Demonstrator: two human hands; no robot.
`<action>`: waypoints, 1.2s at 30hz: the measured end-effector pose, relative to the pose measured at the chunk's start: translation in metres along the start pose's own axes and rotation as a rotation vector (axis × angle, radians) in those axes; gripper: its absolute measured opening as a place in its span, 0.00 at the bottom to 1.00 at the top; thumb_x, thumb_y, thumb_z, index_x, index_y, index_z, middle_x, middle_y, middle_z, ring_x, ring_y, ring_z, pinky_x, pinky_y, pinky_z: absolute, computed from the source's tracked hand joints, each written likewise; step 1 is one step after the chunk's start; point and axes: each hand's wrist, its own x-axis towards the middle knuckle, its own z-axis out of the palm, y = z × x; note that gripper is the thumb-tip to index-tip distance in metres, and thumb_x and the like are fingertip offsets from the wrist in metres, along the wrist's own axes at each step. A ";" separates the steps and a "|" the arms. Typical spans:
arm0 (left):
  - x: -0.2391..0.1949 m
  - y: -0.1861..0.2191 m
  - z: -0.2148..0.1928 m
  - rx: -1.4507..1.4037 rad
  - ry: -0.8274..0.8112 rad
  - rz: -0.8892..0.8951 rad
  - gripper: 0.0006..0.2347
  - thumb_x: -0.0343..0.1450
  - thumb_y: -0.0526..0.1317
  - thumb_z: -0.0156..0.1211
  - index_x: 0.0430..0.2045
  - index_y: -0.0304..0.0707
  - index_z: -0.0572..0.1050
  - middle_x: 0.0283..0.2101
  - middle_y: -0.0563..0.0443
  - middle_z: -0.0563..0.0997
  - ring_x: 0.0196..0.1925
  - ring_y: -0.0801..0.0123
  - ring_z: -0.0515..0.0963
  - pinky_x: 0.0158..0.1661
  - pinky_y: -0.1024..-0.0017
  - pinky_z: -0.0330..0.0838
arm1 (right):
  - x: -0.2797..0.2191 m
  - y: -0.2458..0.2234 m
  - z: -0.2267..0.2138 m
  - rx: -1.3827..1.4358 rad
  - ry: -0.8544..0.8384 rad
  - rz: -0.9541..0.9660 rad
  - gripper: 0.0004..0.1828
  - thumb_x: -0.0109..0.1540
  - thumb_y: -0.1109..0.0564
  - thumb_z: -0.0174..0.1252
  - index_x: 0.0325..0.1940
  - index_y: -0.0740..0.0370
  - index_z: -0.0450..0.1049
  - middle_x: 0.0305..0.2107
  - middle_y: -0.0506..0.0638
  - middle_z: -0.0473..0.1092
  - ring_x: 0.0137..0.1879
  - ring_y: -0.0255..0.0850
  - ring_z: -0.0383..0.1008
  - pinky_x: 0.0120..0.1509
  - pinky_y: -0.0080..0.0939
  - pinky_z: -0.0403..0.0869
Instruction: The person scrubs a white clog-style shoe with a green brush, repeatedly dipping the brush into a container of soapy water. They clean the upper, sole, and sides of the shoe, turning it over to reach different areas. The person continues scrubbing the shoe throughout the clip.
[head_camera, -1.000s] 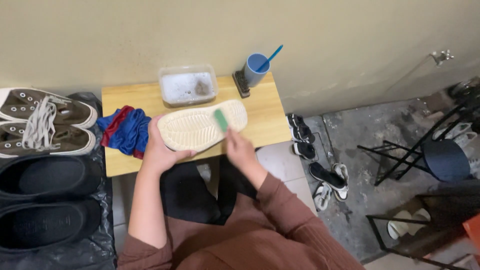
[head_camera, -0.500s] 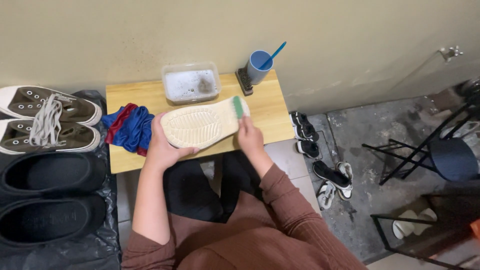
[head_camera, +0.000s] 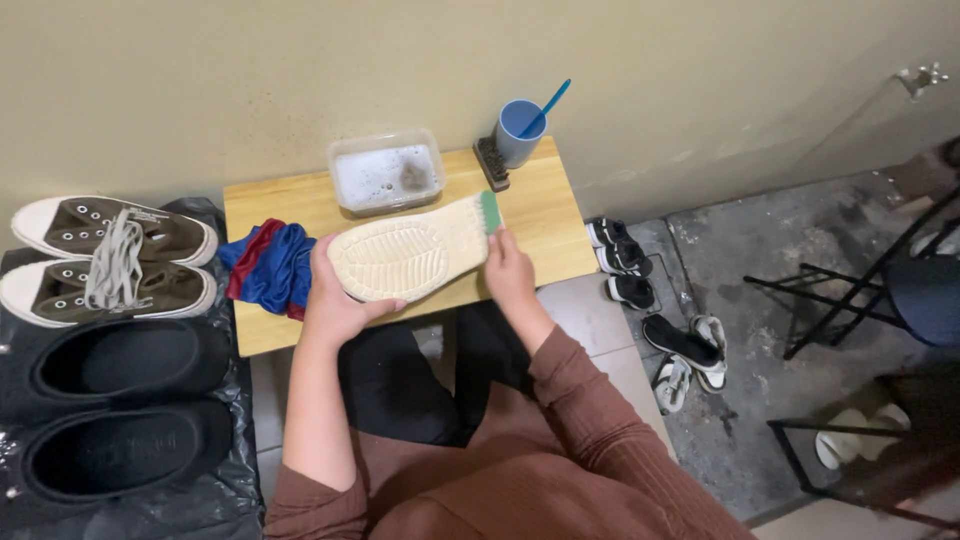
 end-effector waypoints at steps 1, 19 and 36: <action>0.001 -0.002 0.001 -0.002 -0.009 0.004 0.57 0.43 0.38 0.86 0.68 0.49 0.51 0.70 0.39 0.60 0.73 0.44 0.61 0.73 0.52 0.55 | -0.018 -0.020 -0.010 -0.005 0.006 0.005 0.18 0.72 0.41 0.44 0.58 0.45 0.74 0.37 0.68 0.77 0.49 0.62 0.78 0.58 0.63 0.75; 0.002 -0.010 0.001 -0.055 0.007 0.020 0.55 0.42 0.36 0.86 0.66 0.46 0.53 0.68 0.38 0.62 0.73 0.44 0.62 0.72 0.51 0.55 | -0.062 -0.015 0.007 -0.044 0.022 -0.378 0.15 0.68 0.50 0.55 0.58 0.51 0.77 0.28 0.62 0.78 0.38 0.55 0.81 0.43 0.55 0.78; -0.002 -0.003 -0.001 -0.016 -0.008 -0.014 0.55 0.46 0.36 0.85 0.67 0.50 0.50 0.70 0.40 0.60 0.72 0.43 0.63 0.72 0.51 0.56 | -0.025 0.019 0.015 -0.052 0.079 -0.028 0.18 0.72 0.40 0.45 0.60 0.45 0.72 0.35 0.64 0.78 0.45 0.62 0.80 0.53 0.62 0.76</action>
